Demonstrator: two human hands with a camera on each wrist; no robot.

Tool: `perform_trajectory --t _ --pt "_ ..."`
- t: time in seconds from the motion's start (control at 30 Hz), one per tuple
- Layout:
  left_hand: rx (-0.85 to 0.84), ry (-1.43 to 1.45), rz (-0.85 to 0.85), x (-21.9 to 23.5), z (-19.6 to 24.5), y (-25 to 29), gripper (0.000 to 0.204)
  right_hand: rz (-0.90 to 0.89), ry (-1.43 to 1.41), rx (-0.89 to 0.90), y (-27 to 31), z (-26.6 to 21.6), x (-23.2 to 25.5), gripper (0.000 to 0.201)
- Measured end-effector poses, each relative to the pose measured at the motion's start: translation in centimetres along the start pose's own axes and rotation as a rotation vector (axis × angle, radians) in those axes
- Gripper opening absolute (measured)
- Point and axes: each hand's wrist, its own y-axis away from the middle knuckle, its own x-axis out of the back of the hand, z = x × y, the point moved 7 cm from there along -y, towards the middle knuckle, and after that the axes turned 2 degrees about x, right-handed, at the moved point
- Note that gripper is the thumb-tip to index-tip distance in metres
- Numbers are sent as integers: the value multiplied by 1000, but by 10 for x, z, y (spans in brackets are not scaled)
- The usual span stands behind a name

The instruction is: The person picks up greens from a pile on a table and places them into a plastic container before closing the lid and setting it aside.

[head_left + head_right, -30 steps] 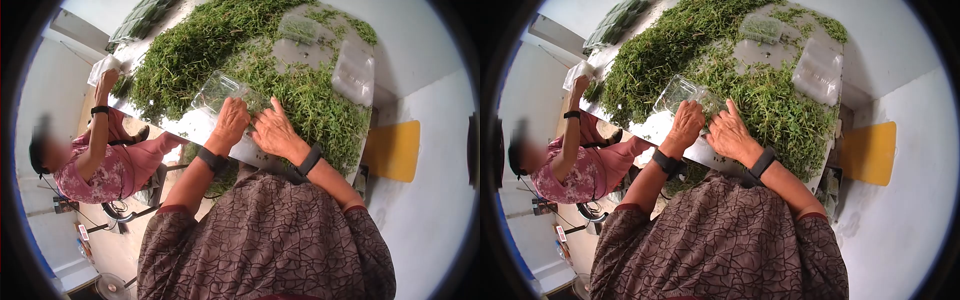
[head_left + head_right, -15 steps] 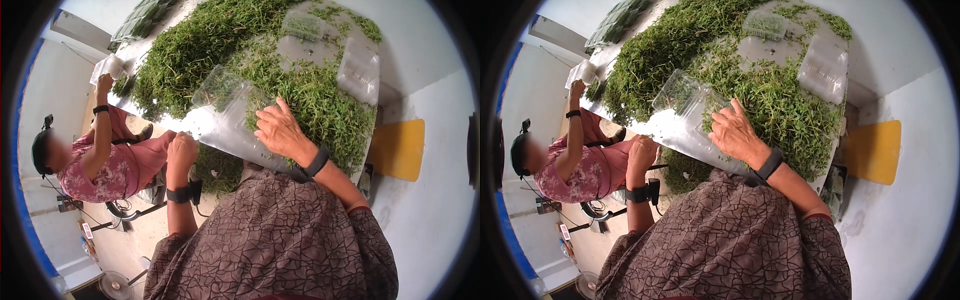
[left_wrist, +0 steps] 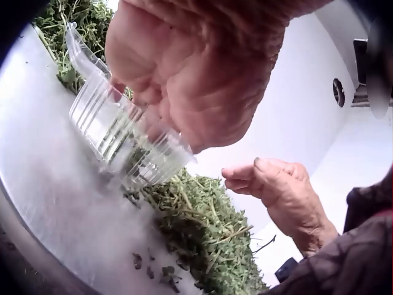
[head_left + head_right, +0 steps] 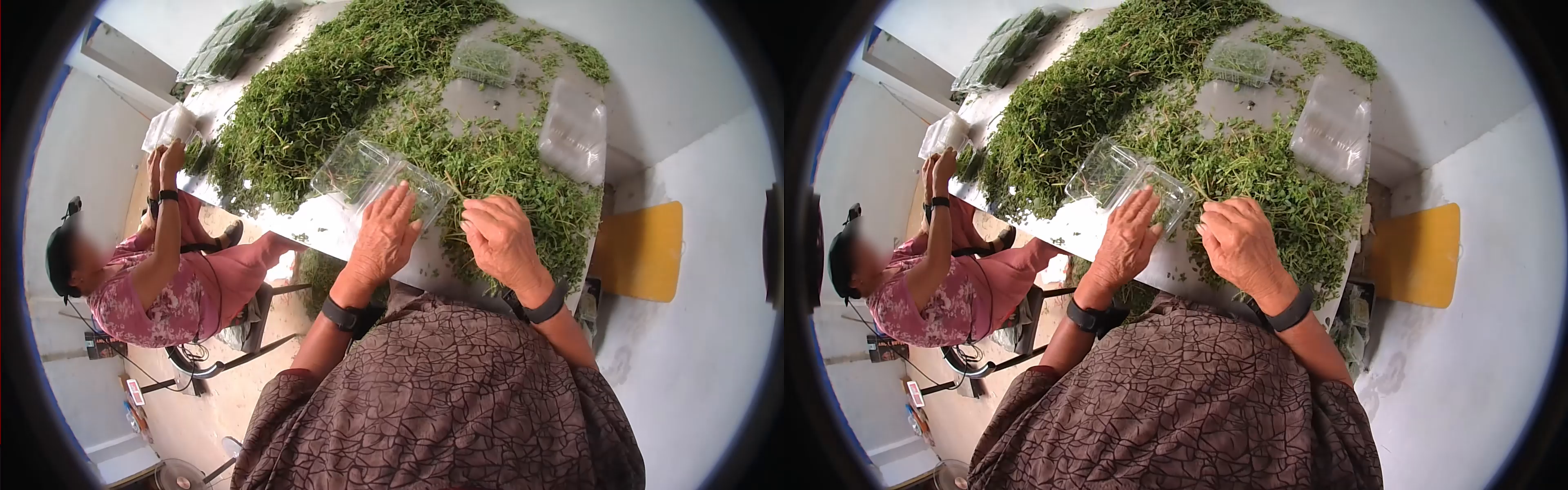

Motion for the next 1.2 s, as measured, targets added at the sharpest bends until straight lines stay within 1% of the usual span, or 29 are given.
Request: perform_trajectory --t 0.03,0.07,0.13,0.17,0.23,0.27,0.3,0.4,0.43,0.53,0.6,0.63,0.7,0.73,0.8,0.83,0.87,0.9,0.97,1.03,1.1,1.13,1.17,1.2 --pt "-14 -14 -55 -9 0 1 36 0 0 -41 4 4 3 10" --pt "-20 -12 -58 -13 -1 2 36 -1 18 -57 6 5 7 10" --pt "-3 -12 -151 -21 -2 3 34 13 28 -79 13 10 13 10" --pt "-7 -9 -157 -21 -2 3 34 23 34 -97 16 12 16 10" --pt "15 45 -133 -11 0 1 31 44 71 -98 19 16 24 10" --pt "-34 23 -35 -2 3 0 28 73 69 -122 20 18 30 11" --pt "-38 27 -41 2 5 0 28 104 68 -147 21 21 36 11" --pt "-80 54 91 24 19 1 25 124 121 -217 29 29 49 15" --pt "-106 72 86 27 24 -1 27 133 140 -250 32 33 53 17" --pt "-148 128 55 27 44 -11 28 140 159 -254 39 38 55 18" --pt "-270 180 -104 13 66 -15 35 140 168 -234 40 36 54 18" --pt "-268 184 -105 8 72 -19 35 136 170 -235 40 34 53 18" --pt "-478 51 -167 -8 98 -19 42 121 146 -252 42 33 51 19" --pt "-480 53 -167 -13 104 -22 42 131 145 -237 44 33 50 18" --pt "-606 -72 -216 -26 118 -21 42 115 142 -240 46 32 50 17" --pt "-607 -73 -214 -34 115 -22 42 99 136 -241 47 33 50 17" --pt "-611 -124 -210 -47 109 -21 38 100 137 -241 49 34 49 17" --pt "-615 -174 -208 -50 109 -22 35 117 135 -237 53 35 49 16" --pt "-608 -140 -239 -52 104 -23 32 138 133 -233 56 35 51 15" --pt "-602 -109 -269 -44 106 -26 30 151 120 -248 59 35 53 14" --pt "-452 310 -14 -5 103 -34 29 164 121 -259 61 36 54 14" --pt "-326 498 43 5 97 -39 23 172 122 -266 61 36 55 14" --pt "-326 492 49 6 92 -40 23 174 119 -259 60 36 54 14" --pt "-177 785 40 9 76 -44 18 179 110 -274 59 37 54 14"
